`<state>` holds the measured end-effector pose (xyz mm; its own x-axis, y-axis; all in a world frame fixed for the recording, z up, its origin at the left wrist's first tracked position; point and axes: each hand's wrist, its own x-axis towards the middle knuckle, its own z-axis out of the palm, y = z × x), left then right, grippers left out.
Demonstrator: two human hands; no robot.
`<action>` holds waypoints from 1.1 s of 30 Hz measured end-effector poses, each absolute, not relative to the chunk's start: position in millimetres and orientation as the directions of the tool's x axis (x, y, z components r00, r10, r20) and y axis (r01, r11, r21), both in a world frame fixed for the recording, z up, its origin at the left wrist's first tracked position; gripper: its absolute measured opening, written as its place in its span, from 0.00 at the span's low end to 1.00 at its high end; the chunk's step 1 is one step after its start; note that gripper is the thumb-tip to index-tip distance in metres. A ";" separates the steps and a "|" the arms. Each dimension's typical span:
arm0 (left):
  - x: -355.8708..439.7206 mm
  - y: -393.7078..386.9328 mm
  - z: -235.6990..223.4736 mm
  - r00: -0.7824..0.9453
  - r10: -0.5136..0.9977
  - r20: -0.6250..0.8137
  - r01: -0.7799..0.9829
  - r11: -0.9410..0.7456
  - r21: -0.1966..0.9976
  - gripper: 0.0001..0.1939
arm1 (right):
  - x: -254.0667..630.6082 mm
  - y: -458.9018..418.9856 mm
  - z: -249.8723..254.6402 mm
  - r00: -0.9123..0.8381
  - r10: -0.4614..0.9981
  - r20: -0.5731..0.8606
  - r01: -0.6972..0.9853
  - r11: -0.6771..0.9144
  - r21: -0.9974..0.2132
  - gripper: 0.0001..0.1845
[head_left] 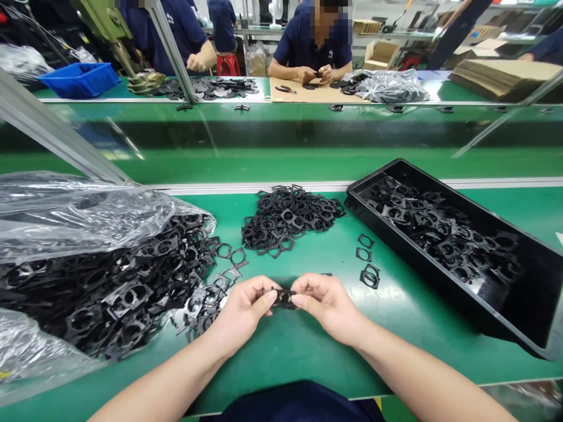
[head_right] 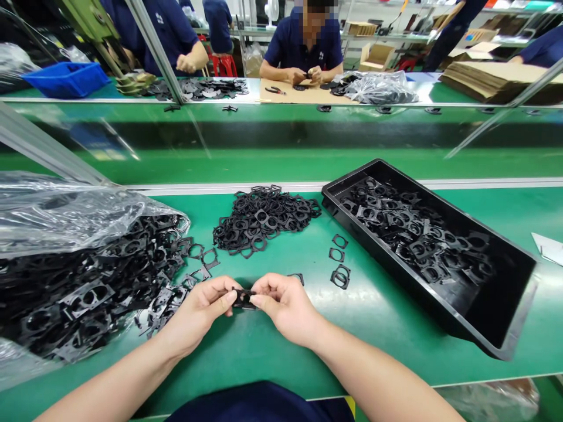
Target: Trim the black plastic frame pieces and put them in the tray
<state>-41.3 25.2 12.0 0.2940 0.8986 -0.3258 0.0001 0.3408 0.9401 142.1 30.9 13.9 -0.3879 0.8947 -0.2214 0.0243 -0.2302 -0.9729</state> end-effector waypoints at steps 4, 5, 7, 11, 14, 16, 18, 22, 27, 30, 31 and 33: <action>-41.4 26.1 14.0 0.282 0.902 -0.328 -0.038 0.352 0.935 0.12 | 141.5 31.5 16.5 -0.393 0.894 -0.216 -0.014 -0.240 -0.971 0.11; -41.9 26.7 14.0 0.290 0.898 -0.332 -0.050 0.361 0.931 0.12 | 141.3 32.3 16.6 -0.392 0.891 -0.228 -0.014 -0.253 -0.967 0.12; -43.0 28.1 13.5 0.320 0.885 -0.337 -0.071 0.377 0.923 0.13 | 141.4 34.4 16.4 -0.396 0.880 -0.262 -0.003 -0.287 -0.958 0.14; -43.8 29.6 12.6 0.383 0.871 -0.309 -0.127 0.381 0.916 0.13 | 143.1 36.8 17.1 -0.429 0.847 -0.313 -0.018 -0.354 -0.935 0.17; -42.2 29.7 12.9 0.398 0.863 -0.310 -0.129 0.387 0.913 0.13 | 144.6 35.2 18.0 -0.414 0.873 -0.259 -0.047 -0.304 -0.952 0.16; -40.6 29.7 13.1 0.399 0.850 -0.343 -0.096 0.411 0.907 0.15 | 145.4 33.6 17.3 -0.386 0.898 -0.210 -0.036 -0.242 -0.970 0.14; -39.5 29.7 12.4 0.400 0.834 -0.381 -0.076 0.444 0.893 0.17 | 145.9 32.5 15.4 -0.369 0.911 -0.183 0.003 -0.196 -0.981 0.13; -39.1 29.1 8.2 0.377 0.833 -0.406 -0.120 0.478 0.870 0.17 | 145.8 32.5 11.4 -0.371 0.912 -0.174 0.084 -0.154 -0.985 0.12; -37.9 28.0 6.7 0.331 0.863 -0.380 -0.229 0.465 0.855 0.15 | 142.8 33.8 14.9 -0.392 0.897 -0.204 0.048 -0.201 -0.978 0.14; -37.2 27.5 8.2 0.316 0.875 -0.368 -0.277 0.456 0.846 0.14 | 140.6 34.5 18.1 -0.390 0.895 -0.216 -0.010 -0.239 -0.971 0.16; -37.3 27.4 8.5 0.316 0.877 -0.361 -0.287 0.451 0.845 0.14 | 140.1 34.6 18.5 -0.388 0.896 -0.217 -0.026 -0.246 -0.969 0.16; -38.2 27.5 8.3 0.332 0.877 -0.348 -0.299 0.448 0.843 0.14 | 139.7 34.5 18.4 -0.383 0.898 -0.217 -0.051 -0.255 -0.966 0.16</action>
<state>-38.2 27.5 8.3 0.3321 0.8766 -0.3481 -0.2985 0.4478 0.8428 139.7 34.5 18.4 -0.3833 0.8978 -0.2167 -0.0514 -0.2550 -0.9656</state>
